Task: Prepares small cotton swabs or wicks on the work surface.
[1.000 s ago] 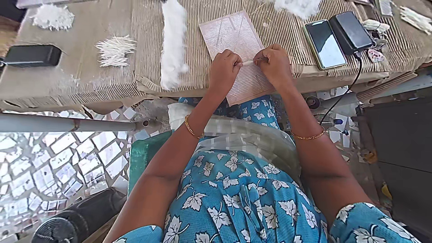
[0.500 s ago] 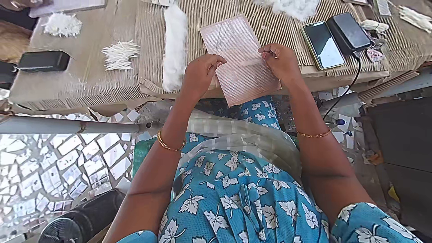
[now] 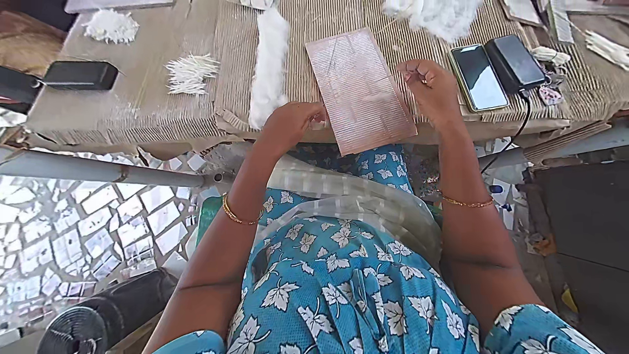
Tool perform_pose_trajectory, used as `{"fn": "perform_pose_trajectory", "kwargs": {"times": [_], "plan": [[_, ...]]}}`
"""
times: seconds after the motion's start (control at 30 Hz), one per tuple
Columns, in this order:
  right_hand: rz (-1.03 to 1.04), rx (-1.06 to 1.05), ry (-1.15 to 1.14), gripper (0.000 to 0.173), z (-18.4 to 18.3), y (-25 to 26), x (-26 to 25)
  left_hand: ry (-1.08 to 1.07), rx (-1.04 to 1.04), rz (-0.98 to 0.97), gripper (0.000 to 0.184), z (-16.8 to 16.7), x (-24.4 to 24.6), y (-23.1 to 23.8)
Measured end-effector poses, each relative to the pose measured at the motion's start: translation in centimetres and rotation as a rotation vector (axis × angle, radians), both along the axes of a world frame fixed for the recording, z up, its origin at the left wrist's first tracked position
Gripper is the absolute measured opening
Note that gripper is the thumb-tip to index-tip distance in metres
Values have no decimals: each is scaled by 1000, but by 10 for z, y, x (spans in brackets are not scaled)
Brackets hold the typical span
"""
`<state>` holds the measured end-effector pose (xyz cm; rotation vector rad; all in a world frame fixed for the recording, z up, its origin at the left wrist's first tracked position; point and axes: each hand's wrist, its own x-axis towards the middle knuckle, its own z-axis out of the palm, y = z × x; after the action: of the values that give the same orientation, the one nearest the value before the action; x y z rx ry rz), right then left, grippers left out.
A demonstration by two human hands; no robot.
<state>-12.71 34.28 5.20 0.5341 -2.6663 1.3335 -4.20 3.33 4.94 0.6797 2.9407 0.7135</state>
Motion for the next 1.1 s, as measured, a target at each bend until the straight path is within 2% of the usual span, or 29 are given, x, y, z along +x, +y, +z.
{"fn": "perform_pose_trajectory", "kwargs": {"times": [0.23,0.47,0.87,1.1], "plan": [[110,176,86,34,-1,-9,2,-18,-79,-33,27,15,-1,-12],[115,238,137,37,-4,-18,5,11,-12,-67,27,6,-2,-17],[116,308,43,38,-13,-27,9,-162,-77,-61,25,12,-16,-10],[171,361,193,36,-25,-34,5,-239,-93,-81,25,19,-24,-12]]}}
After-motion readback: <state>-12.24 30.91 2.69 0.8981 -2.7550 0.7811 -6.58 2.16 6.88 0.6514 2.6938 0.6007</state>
